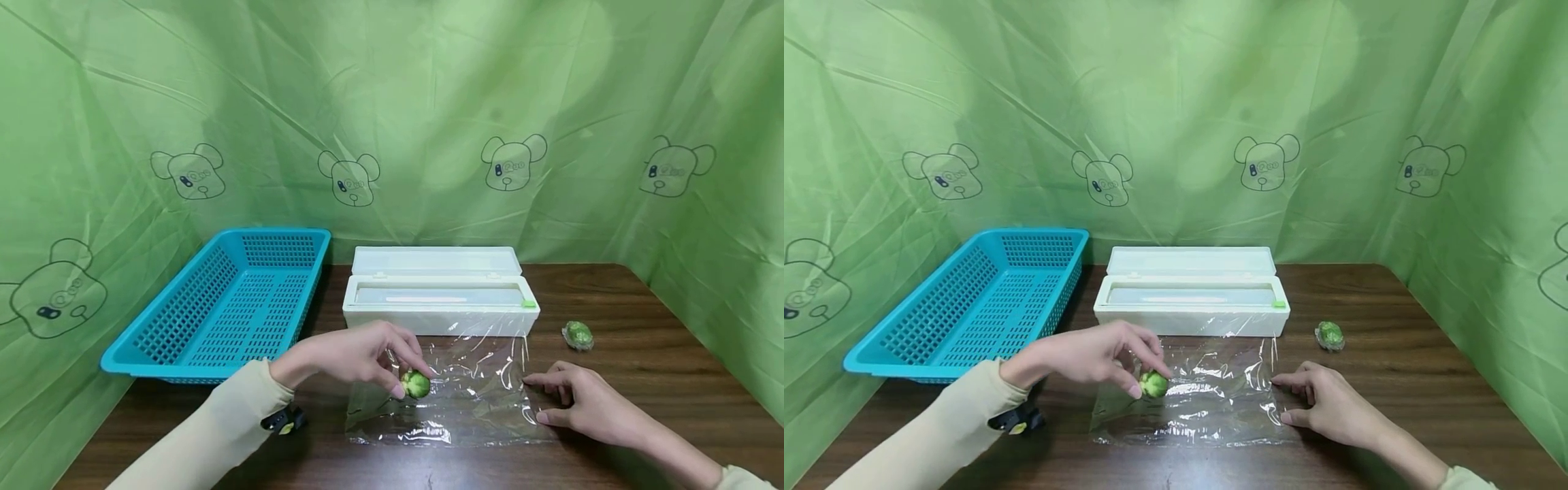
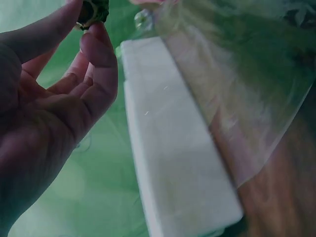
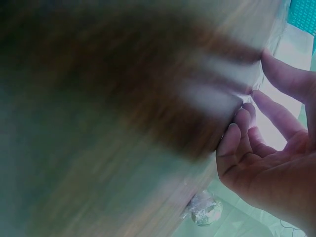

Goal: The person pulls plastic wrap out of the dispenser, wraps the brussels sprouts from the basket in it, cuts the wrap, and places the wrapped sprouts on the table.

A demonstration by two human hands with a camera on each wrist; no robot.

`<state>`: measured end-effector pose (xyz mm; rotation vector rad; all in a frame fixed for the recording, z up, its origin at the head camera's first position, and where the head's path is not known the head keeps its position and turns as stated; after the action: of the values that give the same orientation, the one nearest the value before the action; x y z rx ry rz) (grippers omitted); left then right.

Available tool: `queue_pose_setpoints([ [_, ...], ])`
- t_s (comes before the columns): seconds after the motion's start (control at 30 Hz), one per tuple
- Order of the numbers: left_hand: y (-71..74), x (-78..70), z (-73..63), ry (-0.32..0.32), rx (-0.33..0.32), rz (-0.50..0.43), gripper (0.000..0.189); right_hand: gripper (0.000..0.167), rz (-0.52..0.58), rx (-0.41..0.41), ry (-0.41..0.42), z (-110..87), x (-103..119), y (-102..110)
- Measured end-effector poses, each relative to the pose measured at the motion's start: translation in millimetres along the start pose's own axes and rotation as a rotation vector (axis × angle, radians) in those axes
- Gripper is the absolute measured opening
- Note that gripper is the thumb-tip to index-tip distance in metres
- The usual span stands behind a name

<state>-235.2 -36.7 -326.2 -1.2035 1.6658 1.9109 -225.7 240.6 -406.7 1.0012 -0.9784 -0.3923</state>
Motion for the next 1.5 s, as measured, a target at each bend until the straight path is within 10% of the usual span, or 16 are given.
queue_pose_setpoints([
  [0.8, -52.7, 39.2, 43.7, 0.045, 0.031, 0.066, 0.044, 0.054, -0.007, 0.012, -0.007, 0.9, 0, 1],
  [1.5, -56.6, 50.6, 50.0, 0.085, 0.020, 0.147, 0.044, 0.053, -0.005, 0.022, -0.013, 1.2, -1, 0],
])
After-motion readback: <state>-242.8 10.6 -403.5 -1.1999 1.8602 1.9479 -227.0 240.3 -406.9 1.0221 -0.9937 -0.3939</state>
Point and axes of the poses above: each hand's wrist, its own z-axis towards the middle knuckle, its own y-axis out of the back of the hand, x = y × z, the point moved 9 cm from there along z, towards the middle knuckle, and after that the axes turned 2 degrees about x, right-handed, at the moved point
